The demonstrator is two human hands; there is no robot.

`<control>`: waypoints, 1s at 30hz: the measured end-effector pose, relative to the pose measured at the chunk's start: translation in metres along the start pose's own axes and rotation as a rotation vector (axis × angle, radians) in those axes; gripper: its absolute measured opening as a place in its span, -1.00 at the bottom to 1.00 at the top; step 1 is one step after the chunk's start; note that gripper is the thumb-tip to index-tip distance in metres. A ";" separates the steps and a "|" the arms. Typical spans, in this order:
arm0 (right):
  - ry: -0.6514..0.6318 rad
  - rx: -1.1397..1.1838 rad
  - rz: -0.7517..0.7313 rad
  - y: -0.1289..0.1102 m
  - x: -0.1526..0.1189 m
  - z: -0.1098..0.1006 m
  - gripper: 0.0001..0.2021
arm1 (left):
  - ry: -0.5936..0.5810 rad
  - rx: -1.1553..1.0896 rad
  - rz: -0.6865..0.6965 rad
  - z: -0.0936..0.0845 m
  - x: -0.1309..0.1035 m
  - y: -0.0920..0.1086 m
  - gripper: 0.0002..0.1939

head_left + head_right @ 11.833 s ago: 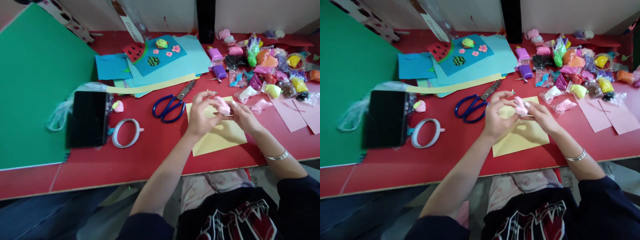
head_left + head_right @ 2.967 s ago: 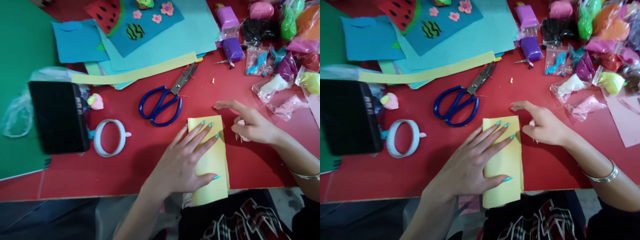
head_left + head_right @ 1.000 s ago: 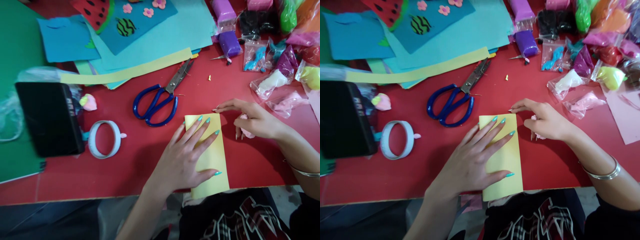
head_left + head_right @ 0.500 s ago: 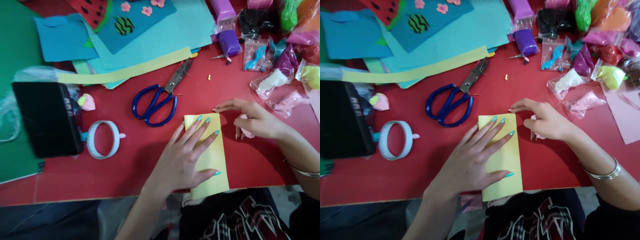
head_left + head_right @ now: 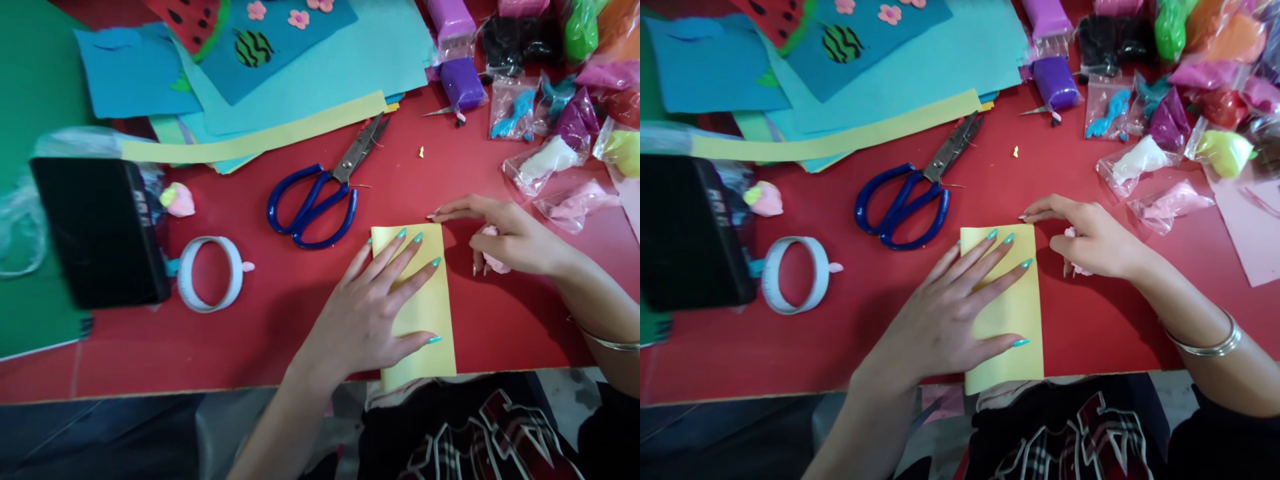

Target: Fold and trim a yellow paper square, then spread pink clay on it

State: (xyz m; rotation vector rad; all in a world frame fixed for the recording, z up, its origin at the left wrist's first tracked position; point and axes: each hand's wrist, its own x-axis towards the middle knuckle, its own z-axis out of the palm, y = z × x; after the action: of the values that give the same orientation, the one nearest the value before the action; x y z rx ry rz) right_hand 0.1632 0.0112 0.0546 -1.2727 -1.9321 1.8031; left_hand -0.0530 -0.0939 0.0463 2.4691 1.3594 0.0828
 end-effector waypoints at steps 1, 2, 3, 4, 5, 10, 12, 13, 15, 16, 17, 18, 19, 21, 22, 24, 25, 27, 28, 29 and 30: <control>-0.002 0.000 0.001 0.000 0.000 0.000 -0.50 | -0.007 0.000 0.002 0.000 0.000 -0.001 -0.26; -0.004 0.004 0.001 0.000 0.000 -0.001 -0.50 | -0.013 -0.001 0.002 0.000 0.000 -0.001 -0.25; -0.006 0.007 0.000 0.001 0.000 -0.001 -0.50 | -0.019 -0.005 0.002 0.000 0.000 -0.001 -0.25; -0.006 0.009 -0.003 0.001 0.000 -0.001 -0.50 | -0.022 -0.010 0.004 0.000 0.000 -0.002 -0.25; -0.006 0.011 -0.006 0.002 0.000 -0.001 -0.50 | -0.023 -0.015 0.004 0.000 0.000 -0.002 -0.24; -0.015 0.017 -0.015 0.002 0.000 -0.001 -0.49 | -0.023 -0.010 0.005 0.000 0.001 -0.002 -0.23; -0.017 0.012 -0.009 0.002 0.000 -0.001 -0.49 | -0.022 -0.005 0.005 0.000 0.001 -0.002 -0.23; -0.016 0.009 -0.007 0.002 0.000 -0.001 -0.49 | -0.021 -0.003 0.006 0.000 0.001 -0.002 -0.23; -0.015 0.005 -0.002 0.001 0.000 -0.001 -0.49 | -0.017 0.004 0.009 0.001 0.000 -0.002 -0.23; -0.014 0.005 0.000 0.001 0.000 -0.001 -0.49 | -0.015 0.008 0.011 0.001 0.000 -0.002 -0.23; -0.013 0.006 0.003 0.001 0.000 -0.001 -0.49 | -0.014 0.010 0.013 0.001 0.000 -0.002 -0.23; -0.015 0.007 0.007 0.001 0.000 -0.001 -0.49 | -0.015 0.012 0.013 0.001 0.000 -0.002 -0.22; -0.017 0.008 0.011 0.000 0.000 -0.001 -0.48 | -0.020 0.012 0.012 0.000 0.000 -0.002 -0.22; -0.020 0.009 0.017 0.000 0.000 -0.001 -0.48 | -0.033 0.011 0.005 0.000 0.000 -0.001 -0.23; -0.023 0.010 0.019 0.001 0.000 -0.001 -0.47 | -0.038 0.011 0.001 -0.001 0.000 -0.001 -0.23; -0.025 0.010 0.024 0.001 0.000 -0.001 -0.45 | -0.043 0.014 -0.006 -0.002 0.001 -0.001 -0.23; -0.026 0.010 0.025 0.001 0.000 -0.001 -0.45 | -0.039 0.015 -0.004 -0.002 0.001 -0.001 -0.23; -0.028 0.014 0.026 0.001 0.000 -0.001 -0.44 | -0.026 0.015 0.005 -0.002 0.001 -0.001 -0.24; -0.031 0.020 0.025 0.002 0.000 -0.002 -0.44 | -0.020 0.016 0.010 -0.001 0.001 -0.001 -0.24; -0.035 0.028 0.024 0.002 0.001 -0.002 -0.44 | -0.015 0.018 0.013 -0.001 0.001 -0.001 -0.25; -0.039 0.036 0.020 0.003 0.001 -0.002 -0.44 | -0.010 0.019 0.013 -0.001 0.001 -0.001 -0.25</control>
State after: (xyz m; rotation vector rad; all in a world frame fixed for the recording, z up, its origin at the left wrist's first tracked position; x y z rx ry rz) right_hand 0.1652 0.0127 0.0524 -1.2592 -1.9048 1.8777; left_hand -0.0539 -0.0925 0.0465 2.4904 1.3460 0.0606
